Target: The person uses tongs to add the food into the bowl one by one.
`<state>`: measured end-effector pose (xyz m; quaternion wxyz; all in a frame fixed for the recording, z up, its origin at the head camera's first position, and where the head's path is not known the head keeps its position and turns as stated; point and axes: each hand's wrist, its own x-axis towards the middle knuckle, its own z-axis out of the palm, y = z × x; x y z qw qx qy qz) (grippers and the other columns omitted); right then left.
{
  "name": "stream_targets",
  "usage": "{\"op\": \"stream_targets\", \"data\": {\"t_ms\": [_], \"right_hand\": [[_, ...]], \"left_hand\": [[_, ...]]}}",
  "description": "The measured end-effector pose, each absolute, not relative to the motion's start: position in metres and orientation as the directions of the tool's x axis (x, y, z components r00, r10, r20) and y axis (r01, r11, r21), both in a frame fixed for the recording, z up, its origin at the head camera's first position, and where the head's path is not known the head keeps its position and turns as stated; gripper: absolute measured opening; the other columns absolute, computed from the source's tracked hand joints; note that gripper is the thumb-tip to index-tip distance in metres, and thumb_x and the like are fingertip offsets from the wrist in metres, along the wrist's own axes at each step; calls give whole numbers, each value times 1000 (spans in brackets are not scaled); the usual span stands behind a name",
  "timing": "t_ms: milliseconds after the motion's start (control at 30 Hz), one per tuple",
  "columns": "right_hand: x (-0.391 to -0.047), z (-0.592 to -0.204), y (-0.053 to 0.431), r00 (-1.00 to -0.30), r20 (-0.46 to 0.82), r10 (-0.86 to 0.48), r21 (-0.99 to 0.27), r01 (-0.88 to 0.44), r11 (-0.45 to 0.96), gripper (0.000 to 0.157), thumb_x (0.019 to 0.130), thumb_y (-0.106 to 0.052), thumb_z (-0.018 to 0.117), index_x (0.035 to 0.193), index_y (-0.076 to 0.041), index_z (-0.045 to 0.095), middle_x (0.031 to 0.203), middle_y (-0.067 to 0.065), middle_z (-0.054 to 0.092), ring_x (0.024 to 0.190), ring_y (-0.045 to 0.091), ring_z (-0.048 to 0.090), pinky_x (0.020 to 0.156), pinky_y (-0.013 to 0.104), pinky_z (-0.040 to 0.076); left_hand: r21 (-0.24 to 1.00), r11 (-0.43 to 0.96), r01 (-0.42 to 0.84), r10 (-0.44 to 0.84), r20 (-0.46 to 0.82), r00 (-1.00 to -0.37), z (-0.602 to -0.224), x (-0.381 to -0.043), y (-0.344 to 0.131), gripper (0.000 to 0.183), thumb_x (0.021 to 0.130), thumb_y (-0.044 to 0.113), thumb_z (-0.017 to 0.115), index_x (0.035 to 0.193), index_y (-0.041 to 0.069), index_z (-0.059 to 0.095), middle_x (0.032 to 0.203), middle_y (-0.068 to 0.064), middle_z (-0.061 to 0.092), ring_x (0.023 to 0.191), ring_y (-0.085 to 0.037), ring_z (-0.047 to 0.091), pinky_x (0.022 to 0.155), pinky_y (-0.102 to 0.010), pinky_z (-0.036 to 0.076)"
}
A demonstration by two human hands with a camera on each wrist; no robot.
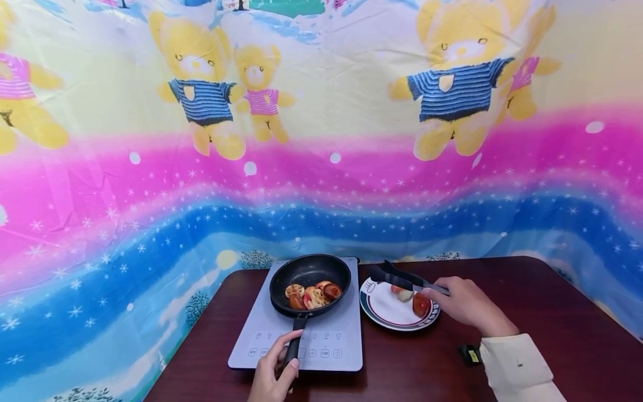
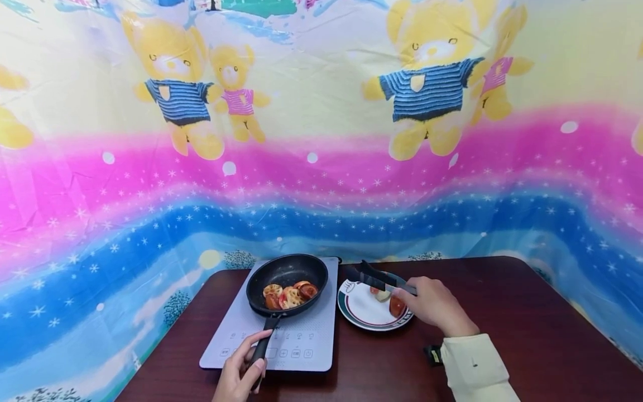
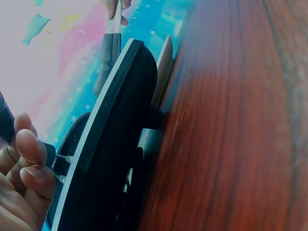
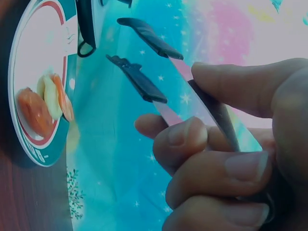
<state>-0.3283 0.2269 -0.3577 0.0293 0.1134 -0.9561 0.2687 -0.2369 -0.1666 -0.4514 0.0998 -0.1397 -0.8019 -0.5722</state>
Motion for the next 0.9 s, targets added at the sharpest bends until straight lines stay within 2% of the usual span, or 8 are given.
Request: {"op": "stream_targets", "data": {"t_ms": [100, 200, 300, 433, 700, 900], "right_hand": [[-328, -356, 233, -974, 130, -184, -493, -225, 840, 56, 95, -44, 56, 116, 7, 63, 110, 23, 64, 95, 33, 61, 78, 52, 52], [-327, -355, 240, -979, 132, -158, -489, -203, 848, 58, 95, -45, 54, 116, 8, 63, 106, 21, 65, 91, 32, 61, 75, 50, 51], [-328, -356, 246, -985, 113, -128, -494, -167, 853, 57, 96, -46, 52, 112, 7, 65, 88, 13, 63, 77, 25, 56, 64, 41, 47], [-327, -358, 252, -994, 73, -85, -508, -110, 855, 52, 97, -45, 51, 102, 4, 67, 67, 5, 47, 61, 20, 46, 54, 34, 35], [-330, -367, 252, -998, 32, -62, -507, -70, 859, 42, 97, -39, 52, 83, -2, 65, 62, 4, 42, 56, 20, 43, 51, 33, 34], [-331, -376, 242, -998, 5, -69, -525, -61, 849, 39, 96, -36, 54, 87, 0, 65, 62, 4, 43, 55, 19, 43, 49, 32, 34]], "left_hand": [[885, 305, 351, 100, 337, -936, -452, -237, -165, 42, 93, 3, 52, 136, 8, 50, 66, -7, 58, 45, -6, 47, 41, -31, 48], [882, 303, 361, 95, 349, -932, -452, -237, -165, 42, 93, 3, 53, 135, 8, 51, 66, -5, 58, 44, -5, 47, 40, -31, 48], [882, 303, 361, 91, 351, -932, -452, -237, -165, 42, 92, 3, 53, 134, 9, 51, 65, -5, 58, 44, -5, 47, 40, -31, 47], [883, 308, 355, 85, 346, -934, -452, -236, -165, 43, 92, 3, 54, 134, 10, 52, 65, -4, 57, 44, -6, 47, 40, -31, 47], [880, 313, 357, 81, 350, -933, -452, -235, -164, 43, 92, 3, 54, 134, 9, 52, 64, 0, 56, 43, -5, 47, 39, -30, 47], [879, 303, 368, 77, 362, -929, -453, -235, -164, 43, 91, 3, 54, 134, 9, 52, 64, -2, 57, 43, -5, 46, 38, -30, 46]]}}
